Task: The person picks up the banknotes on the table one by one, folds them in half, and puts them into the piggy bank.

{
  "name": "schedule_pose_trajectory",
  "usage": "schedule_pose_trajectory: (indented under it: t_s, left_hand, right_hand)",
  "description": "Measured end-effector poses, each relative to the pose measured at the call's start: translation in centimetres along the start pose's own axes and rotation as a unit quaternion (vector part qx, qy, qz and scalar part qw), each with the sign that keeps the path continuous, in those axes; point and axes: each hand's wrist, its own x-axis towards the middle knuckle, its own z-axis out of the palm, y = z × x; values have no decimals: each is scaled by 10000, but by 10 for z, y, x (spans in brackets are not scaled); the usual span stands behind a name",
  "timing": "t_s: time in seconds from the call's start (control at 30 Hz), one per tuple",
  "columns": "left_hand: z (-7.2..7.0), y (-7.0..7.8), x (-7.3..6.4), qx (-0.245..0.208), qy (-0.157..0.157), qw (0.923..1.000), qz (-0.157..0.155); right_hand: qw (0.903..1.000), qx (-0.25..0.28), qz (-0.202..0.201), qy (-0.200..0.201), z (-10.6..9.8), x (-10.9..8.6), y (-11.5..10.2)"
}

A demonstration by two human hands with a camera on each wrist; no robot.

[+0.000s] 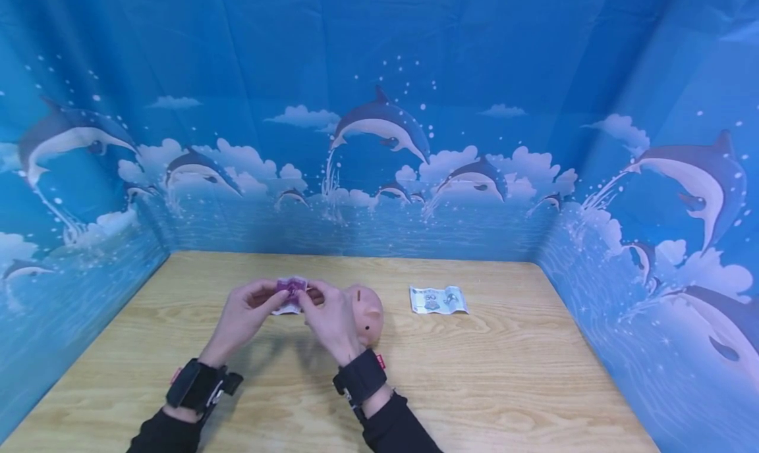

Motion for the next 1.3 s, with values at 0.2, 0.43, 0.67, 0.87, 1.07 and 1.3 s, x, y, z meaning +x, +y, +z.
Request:
schedule_pose_trajectory:
  t_s: [0.2,0.43,0.67,0.87,1.07,1.3]
  left_hand:
    - [1,-2,0,-38,117,9999,21]
    - [2,0,0,-51,236,9997,-87]
    - [2,1,-1,-33,99,9999,67]
    - [1,0,-1,188,-64,9995,236]
    - [2,3,-2,246,-269,9989,287]
    - [2,4,-3,404,-332,9978,406]
  right_hand:
    - [9980,513,131,-340,1,0,-1]
    - [9963,668,414,-340,3,2,-1]
    - [9951,801,497,-311,4,3,-2]
    - [9949,917,280,-318,2,1,-2]
    - [9943,1013,154,-304,1,1,0]
    - [9941,1011,259,-291,0,1,1]
